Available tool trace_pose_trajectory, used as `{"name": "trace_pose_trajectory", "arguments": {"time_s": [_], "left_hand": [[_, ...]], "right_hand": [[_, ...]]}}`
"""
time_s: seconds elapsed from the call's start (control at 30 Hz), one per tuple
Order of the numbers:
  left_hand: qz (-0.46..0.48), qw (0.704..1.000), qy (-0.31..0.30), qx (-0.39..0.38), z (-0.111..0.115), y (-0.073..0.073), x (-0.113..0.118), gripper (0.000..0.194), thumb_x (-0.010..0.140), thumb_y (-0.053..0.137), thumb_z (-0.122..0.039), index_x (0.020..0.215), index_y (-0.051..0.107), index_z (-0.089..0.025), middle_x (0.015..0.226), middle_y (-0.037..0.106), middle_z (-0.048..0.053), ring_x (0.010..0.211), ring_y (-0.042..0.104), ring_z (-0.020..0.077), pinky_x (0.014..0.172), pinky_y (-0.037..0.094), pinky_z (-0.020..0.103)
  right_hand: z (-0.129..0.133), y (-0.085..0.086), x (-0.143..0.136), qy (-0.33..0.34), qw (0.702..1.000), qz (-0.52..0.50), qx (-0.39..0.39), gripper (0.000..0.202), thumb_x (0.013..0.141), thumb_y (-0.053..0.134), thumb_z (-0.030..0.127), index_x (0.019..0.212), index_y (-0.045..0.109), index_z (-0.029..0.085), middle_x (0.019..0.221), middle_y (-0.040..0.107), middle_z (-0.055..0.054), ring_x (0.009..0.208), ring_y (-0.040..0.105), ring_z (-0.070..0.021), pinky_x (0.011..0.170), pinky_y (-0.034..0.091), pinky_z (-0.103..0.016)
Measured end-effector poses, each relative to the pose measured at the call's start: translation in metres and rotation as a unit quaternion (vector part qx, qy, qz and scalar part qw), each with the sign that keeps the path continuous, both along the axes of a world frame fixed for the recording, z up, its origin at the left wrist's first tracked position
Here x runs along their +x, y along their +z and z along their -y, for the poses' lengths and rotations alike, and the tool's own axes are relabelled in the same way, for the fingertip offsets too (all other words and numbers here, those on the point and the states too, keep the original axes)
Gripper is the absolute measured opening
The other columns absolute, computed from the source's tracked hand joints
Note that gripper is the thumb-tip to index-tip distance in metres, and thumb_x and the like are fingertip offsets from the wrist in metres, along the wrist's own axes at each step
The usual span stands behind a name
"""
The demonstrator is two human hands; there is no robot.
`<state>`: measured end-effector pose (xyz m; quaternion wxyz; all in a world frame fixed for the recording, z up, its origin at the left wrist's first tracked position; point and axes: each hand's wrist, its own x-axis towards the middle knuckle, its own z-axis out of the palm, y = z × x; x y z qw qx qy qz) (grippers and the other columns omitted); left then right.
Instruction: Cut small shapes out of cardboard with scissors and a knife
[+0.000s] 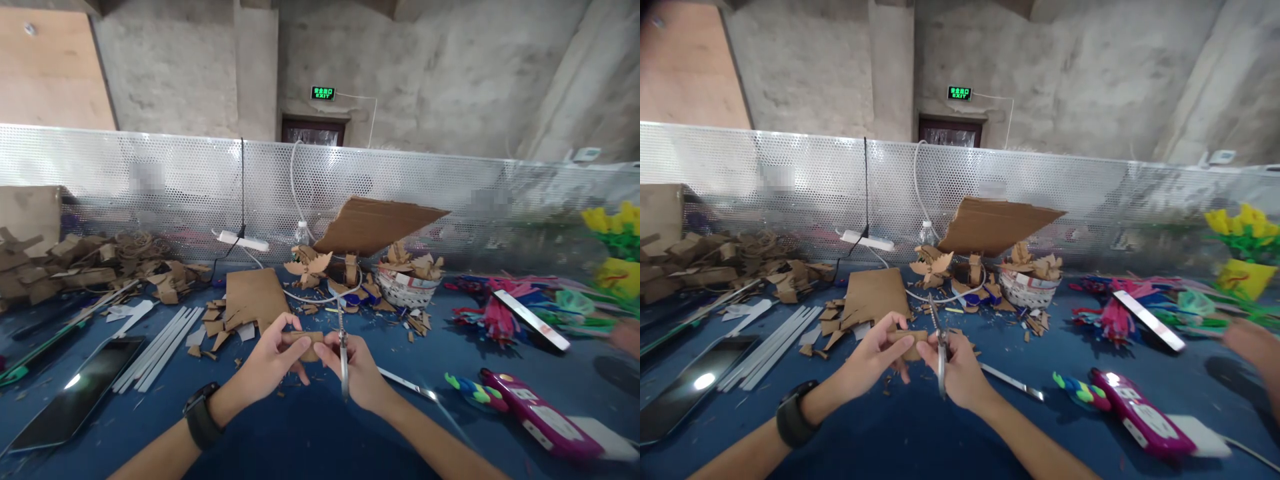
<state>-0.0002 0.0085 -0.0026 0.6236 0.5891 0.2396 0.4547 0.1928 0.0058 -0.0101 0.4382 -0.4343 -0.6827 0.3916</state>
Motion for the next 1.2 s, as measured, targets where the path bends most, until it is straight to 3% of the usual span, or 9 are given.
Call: {"name": "trace_pose_trajectory", "arguments": {"time_s": [0.13, 0.37, 0.53, 0.63, 0.77, 0.83, 0.93, 1.03, 1.2], "left_hand": [[-0.007, 1.0, 0.021, 0.009, -0.002, 0.0, -0.001, 0.046, 0.085, 0.08, -0.054, 0.094, 0.051, -0.02, 0.078, 0.075, 0.0, 0.052, 0.065, 0.0105, 0.051, 0.058, 0.024], [-0.03, 0.999, 0.023, 0.002, -0.008, -0.009, -0.004, 0.048, 0.081, 0.081, -0.059, 0.088, 0.053, -0.021, 0.06, 0.067, -0.005, 0.036, 0.057, 0.0098, 0.036, 0.04, 0.019], [-0.032, 0.998, 0.047, -0.031, -0.006, -0.01, 0.0, 0.047, 0.084, 0.078, -0.061, 0.096, 0.06, -0.019, 0.07, 0.071, 0.001, 0.046, 0.06, 0.0112, 0.047, 0.05, 0.023], [-0.049, 0.997, 0.051, -0.025, -0.004, -0.008, 0.003, 0.049, 0.087, 0.072, -0.064, 0.091, 0.061, -0.017, 0.072, 0.069, 0.001, 0.051, 0.062, 0.0104, 0.052, 0.053, 0.024], [-0.066, 0.995, 0.07, 0.023, -0.006, -0.005, 0.001, 0.051, 0.088, 0.066, -0.07, 0.085, 0.052, -0.021, 0.065, 0.059, -0.005, 0.042, 0.055, 0.0095, 0.04, 0.043, 0.021], [-0.085, 0.991, 0.092, 0.05, -0.006, -0.003, -0.003, 0.05, 0.092, 0.059, -0.071, 0.085, 0.05, -0.022, 0.061, 0.053, -0.008, 0.034, 0.044, 0.0068, 0.035, 0.032, 0.02], [-0.095, 0.988, 0.115, 0.051, -0.006, 0.001, -0.01, 0.047, 0.098, 0.05, -0.068, 0.083, 0.048, -0.023, 0.059, 0.052, -0.007, 0.035, 0.037, 0.0058, 0.036, 0.028, 0.021], [-0.078, 0.993, 0.088, 0.014, -0.002, 0.005, -0.015, 0.045, 0.099, 0.05, -0.068, 0.087, 0.048, -0.025, 0.062, 0.054, -0.006, 0.038, 0.037, 0.0075, 0.039, 0.028, 0.023], [-0.066, 0.995, 0.069, 0.006, 0.001, 0.008, -0.018, 0.045, 0.095, 0.057, -0.068, 0.084, 0.045, -0.025, 0.066, 0.052, -0.005, 0.046, 0.039, 0.0089, 0.043, 0.033, 0.024]], "right_hand": [[0.001, -0.001, 0.001, -0.015, 1.0, 0.015, 0.017, 0.046, 0.084, 0.071, 0.06, 0.063, 0.057, 0.021, 0.057, 0.054, 0.001, 0.054, 0.044, -0.014, 0.054, 0.035, -0.028], [0.002, -0.002, 0.0, 0.003, 1.0, -0.005, -0.004, 0.052, 0.081, 0.074, 0.066, 0.059, 0.06, 0.021, 0.051, 0.047, 0.003, 0.05, 0.04, -0.0133, 0.049, 0.031, -0.027], [0.001, -0.006, -0.003, -0.005, 1.0, -0.007, -0.004, 0.051, 0.083, 0.074, 0.065, 0.063, 0.063, 0.02, 0.056, 0.055, 0.0, 0.055, 0.047, -0.0156, 0.054, 0.037, -0.028], [-0.002, -0.011, -0.006, 0.006, 0.999, -0.029, -0.02, 0.049, 0.08, 0.078, 0.064, 0.066, 0.062, 0.02, 0.062, 0.059, 0.0, 0.061, 0.053, -0.0176, 0.061, 0.042, -0.03], [-0.007, -0.017, -0.006, 0.048, 0.995, -0.041, -0.076, 0.053, 0.078, 0.079, 0.068, 0.066, 0.06, 0.02, 0.055, 0.056, 0.003, 0.054, 0.046, -0.013, 0.054, 0.034, -0.026], [-0.009, -0.017, -0.004, 0.08, 0.986, -0.056, -0.134, 0.058, 0.076, 0.077, 0.074, 0.069, 0.058, 0.02, 0.048, 0.045, 0.007, 0.046, 0.035, -0.0096, 0.046, 0.024, -0.024], [-0.01, -0.016, 0.002, 0.131, 0.956, -0.084, -0.249, 0.066, 0.069, 0.074, 0.084, 0.073, 0.054, 0.021, 0.049, 0.033, 0.012, 0.044, 0.019, -0.0065, 0.041, 0.012, -0.022], [-0.008, -0.015, 0.005, 0.192, 0.934, -0.085, -0.289, 0.068, 0.07, 0.071, 0.086, 0.07, 0.051, 0.021, 0.052, 0.033, 0.012, 0.044, 0.021, -0.0053, 0.039, 0.017, -0.019], [-0.001, -0.013, 0.004, 0.267, 0.925, -0.037, -0.267, 0.07, 0.074, 0.067, 0.087, 0.069, 0.053, 0.019, 0.056, 0.035, 0.011, 0.044, 0.028, -0.005, 0.04, 0.03, -0.019]]}}
